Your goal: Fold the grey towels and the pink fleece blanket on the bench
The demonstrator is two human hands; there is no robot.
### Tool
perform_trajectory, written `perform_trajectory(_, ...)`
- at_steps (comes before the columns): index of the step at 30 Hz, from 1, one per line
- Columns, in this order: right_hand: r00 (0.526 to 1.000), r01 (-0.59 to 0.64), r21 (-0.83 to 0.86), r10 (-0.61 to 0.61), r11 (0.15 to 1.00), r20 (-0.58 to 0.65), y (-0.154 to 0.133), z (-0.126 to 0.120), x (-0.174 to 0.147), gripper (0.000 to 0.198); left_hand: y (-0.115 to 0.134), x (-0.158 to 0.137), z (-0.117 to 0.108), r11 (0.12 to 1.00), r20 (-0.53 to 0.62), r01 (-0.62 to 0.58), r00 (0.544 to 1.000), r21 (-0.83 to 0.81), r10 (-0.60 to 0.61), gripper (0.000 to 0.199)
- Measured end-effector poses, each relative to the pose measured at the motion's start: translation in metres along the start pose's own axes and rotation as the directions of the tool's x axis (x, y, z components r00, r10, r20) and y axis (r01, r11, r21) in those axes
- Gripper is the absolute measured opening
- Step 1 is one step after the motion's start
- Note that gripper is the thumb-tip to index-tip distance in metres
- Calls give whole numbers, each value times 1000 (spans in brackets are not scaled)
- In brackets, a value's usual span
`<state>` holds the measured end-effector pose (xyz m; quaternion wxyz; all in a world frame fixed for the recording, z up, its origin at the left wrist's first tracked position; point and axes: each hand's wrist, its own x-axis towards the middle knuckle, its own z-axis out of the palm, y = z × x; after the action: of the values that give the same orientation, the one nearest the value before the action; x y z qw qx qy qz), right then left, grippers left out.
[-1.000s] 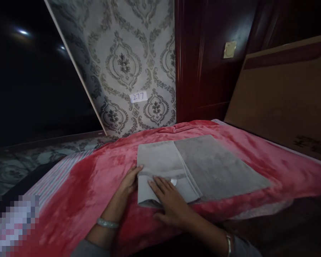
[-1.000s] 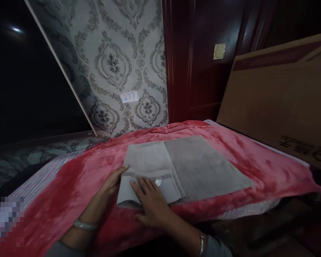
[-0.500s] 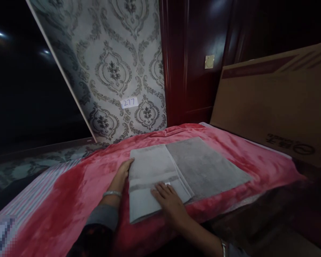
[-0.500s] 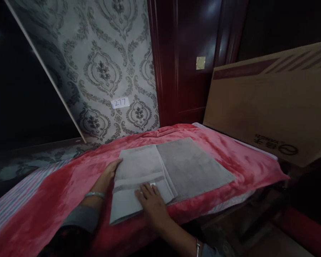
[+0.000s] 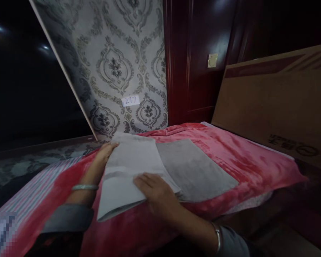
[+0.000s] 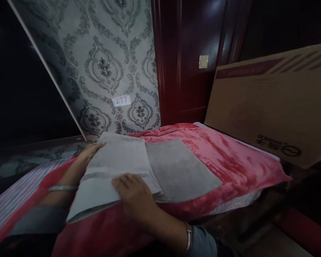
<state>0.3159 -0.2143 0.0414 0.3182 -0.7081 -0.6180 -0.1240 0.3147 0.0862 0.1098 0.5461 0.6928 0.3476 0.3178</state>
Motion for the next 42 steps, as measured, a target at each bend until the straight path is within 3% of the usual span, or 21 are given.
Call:
perform_trajectory(4,970,34,68,-50,997,239,-30,46,-13,54,-40,-22,-48,958,-1,138,990,253,-142,24)
perform_trajectory(8,913,41,178,-110,983,393,-29,69,-28,67,-75,-35,-61,879,-86,118,992,462,-88,38)
perform_trajectory(10,917,-12,204,-70,979,392,-18,64,-27,63,-77,-30,-47,835,-90,44,996,549,7,49)
perform_trajectory(13,927,-87,166,18,982,376,0,51,-20,64,-71,-20,-2,624,176,-238,971,744,160,58)
perform_trajectory(16,906,-116,131,51,985,421,11,45,-22,68,-71,-18,53,467,448,-459,882,756,144,56)
perform_trajectory(19,892,-142,102,83,985,445,11,47,-36,66,-81,-19,91,448,500,-493,859,746,112,59)
perform_trajectory(23,897,-123,163,39,979,441,17,40,-60,64,-91,-19,102,380,509,-510,854,772,112,62)
perform_trajectory(26,918,-114,251,5,961,398,53,18,-74,58,-91,-15,99,313,515,-526,848,791,125,62)
perform_trajectory(27,934,-149,249,54,957,353,73,9,-78,54,-91,-14,98,302,516,-529,847,793,128,62)
perform_trajectory(29,936,-331,144,305,933,176,120,-12,-88,50,-91,-13,98,286,520,-536,843,795,136,60)
perform_trajectory(30,896,-442,76,437,894,79,145,-23,-92,52,-90,-13,98,279,522,-540,841,794,143,60)
perform_trajectory(32,768,-640,-43,637,767,-69,188,-43,-100,58,-90,-15,100,268,523,-549,836,792,167,58)
perform_trajectory(34,643,-766,-68,759,640,-103,218,-59,-102,65,-88,-19,101,260,530,-566,824,783,200,54)
perform_trajectory(36,558,-830,-37,827,557,-58,234,-70,-100,67,-84,-22,102,254,553,-591,806,765,209,52)
perform_trajectory(38,523,-852,10,852,523,5,240,-77,-94,62,-77,-25,102,255,579,-606,795,753,179,51)
perform_trajectory(42,522,-853,120,841,508,146,242,-87,-86,43,-66,-39,98,268,602,-610,789,746,123,53)
